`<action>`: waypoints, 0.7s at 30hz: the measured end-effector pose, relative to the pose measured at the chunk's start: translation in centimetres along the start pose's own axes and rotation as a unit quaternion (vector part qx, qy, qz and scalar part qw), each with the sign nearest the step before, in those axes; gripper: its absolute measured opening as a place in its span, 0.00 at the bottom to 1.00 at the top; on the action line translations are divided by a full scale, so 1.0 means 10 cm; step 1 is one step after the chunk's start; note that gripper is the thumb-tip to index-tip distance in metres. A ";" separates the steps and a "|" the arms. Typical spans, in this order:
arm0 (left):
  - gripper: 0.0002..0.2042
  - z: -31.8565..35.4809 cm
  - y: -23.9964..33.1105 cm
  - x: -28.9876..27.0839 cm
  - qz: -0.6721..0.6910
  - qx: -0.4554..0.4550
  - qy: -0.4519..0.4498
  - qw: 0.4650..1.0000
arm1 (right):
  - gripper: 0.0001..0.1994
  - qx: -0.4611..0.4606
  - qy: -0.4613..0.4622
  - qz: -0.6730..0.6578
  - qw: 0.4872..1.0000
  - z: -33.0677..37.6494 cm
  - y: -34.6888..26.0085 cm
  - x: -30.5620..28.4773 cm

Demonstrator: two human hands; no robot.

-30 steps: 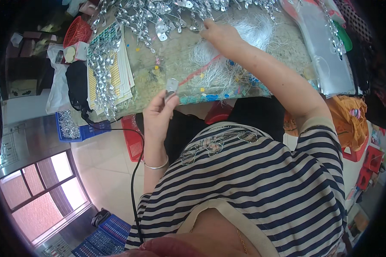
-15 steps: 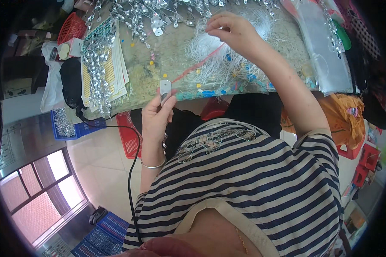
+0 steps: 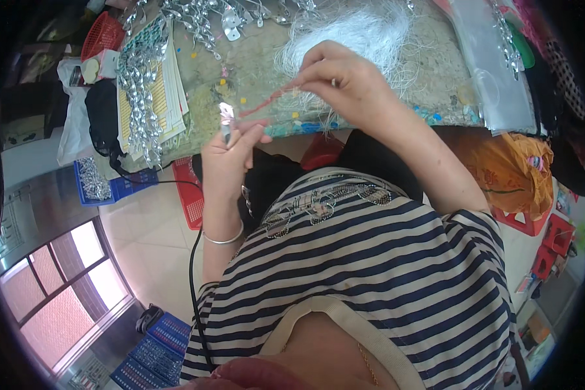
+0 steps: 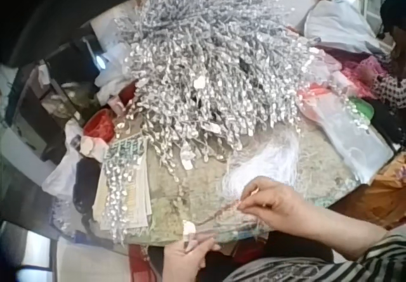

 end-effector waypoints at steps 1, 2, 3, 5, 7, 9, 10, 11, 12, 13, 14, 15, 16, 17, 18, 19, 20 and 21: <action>0.09 -0.01 0.01 -0.06 0.000 -0.004 0.004 1.000 | 0.06 0.028 0.003 -0.012 1.000 0.00 0.04 -0.03; 0.09 -0.03 0.03 -0.12 0.005 0.000 -0.008 1.000 | 0.06 0.016 0.002 0.014 1.000 0.00 0.08 -0.06; 0.09 -0.03 0.04 -0.16 0.010 0.004 -0.019 1.000 | 0.06 0.018 -0.002 0.011 1.000 0.01 0.09 -0.08; 0.09 -0.04 0.06 -0.21 0.015 -0.007 -0.016 1.000 | 0.06 0.075 0.006 -0.007 0.997 0.04 0.14 -0.09; 0.09 -0.04 0.09 -0.22 0.017 -0.025 -0.054 0.998 | 0.06 0.040 0.008 -0.005 0.999 0.06 0.16 -0.07; 0.09 -0.04 0.09 -0.18 0.004 -0.020 -0.047 0.999 | 0.06 0.059 -0.008 0.005 0.998 0.07 0.12 -0.07; 0.09 -0.03 0.08 -0.13 -0.010 -0.014 -0.044 0.999 | 0.06 0.061 -0.008 0.006 0.998 0.08 0.09 -0.07; 0.09 -0.01 0.07 -0.09 -0.010 -0.016 -0.046 0.999 | 0.06 0.054 -0.015 0.016 0.998 0.08 0.05 -0.05; 0.09 0.01 0.07 -0.04 -0.020 0.025 -0.028 0.999 | 0.06 0.046 -0.023 0.027 0.998 0.08 0.01 -0.02; 0.09 0.03 0.07 0.00 -0.031 0.067 -0.009 0.997 | 0.06 0.047 -0.023 0.027 0.998 0.08 -0.03 0.01; 0.10 0.07 0.12 0.08 0.010 0.064 -0.048 0.997 | 0.06 0.015 -0.026 0.029 0.999 0.08 -0.08 0.04; 0.10 0.09 0.11 0.13 0.010 0.063 -0.048 0.997 | 0.06 -0.017 -0.029 0.030 0.999 0.09 -0.12 0.07; 0.09 0.07 0.08 0.17 -0.029 0.052 -0.048 0.997 | 0.07 -0.019 -0.030 0.033 0.999 0.09 -0.15 0.08; 0.09 0.07 0.05 0.20 -0.068 0.041 -0.049 0.996 | 0.07 -0.019 -0.030 0.033 0.999 0.09 -0.15 0.08; 0.08 0.07 0.08 0.23 -0.027 0.008 -0.057 0.998 | 0.07 -0.014 -0.022 0.029 0.999 0.08 -0.16 0.07; 0.08 0.07 0.07 0.21 -0.028 0.007 -0.058 0.998 | 0.07 -0.008 -0.013 0.025 1.000 0.07 -0.16 0.05; 0.08 0.06 0.06 0.16 -0.019 0.007 -0.041 0.999 | 0.07 -0.006 -0.013 0.026 1.000 0.07 -0.16 0.03; 0.08 0.05 0.07 0.11 -0.010 0.006 -0.023 1.000 | 0.06 0.004 -0.020 0.024 1.000 0.07 -0.14 0.00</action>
Point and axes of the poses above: each hand's wrist, its own z-axis away from the middle knuckle, its own x-axis out of the palm, y = z × x, the point moved 2 cm from there along -z, towards the middle knuckle, and after that the axes turned 15 degrees about y, right-handed, at the moved point
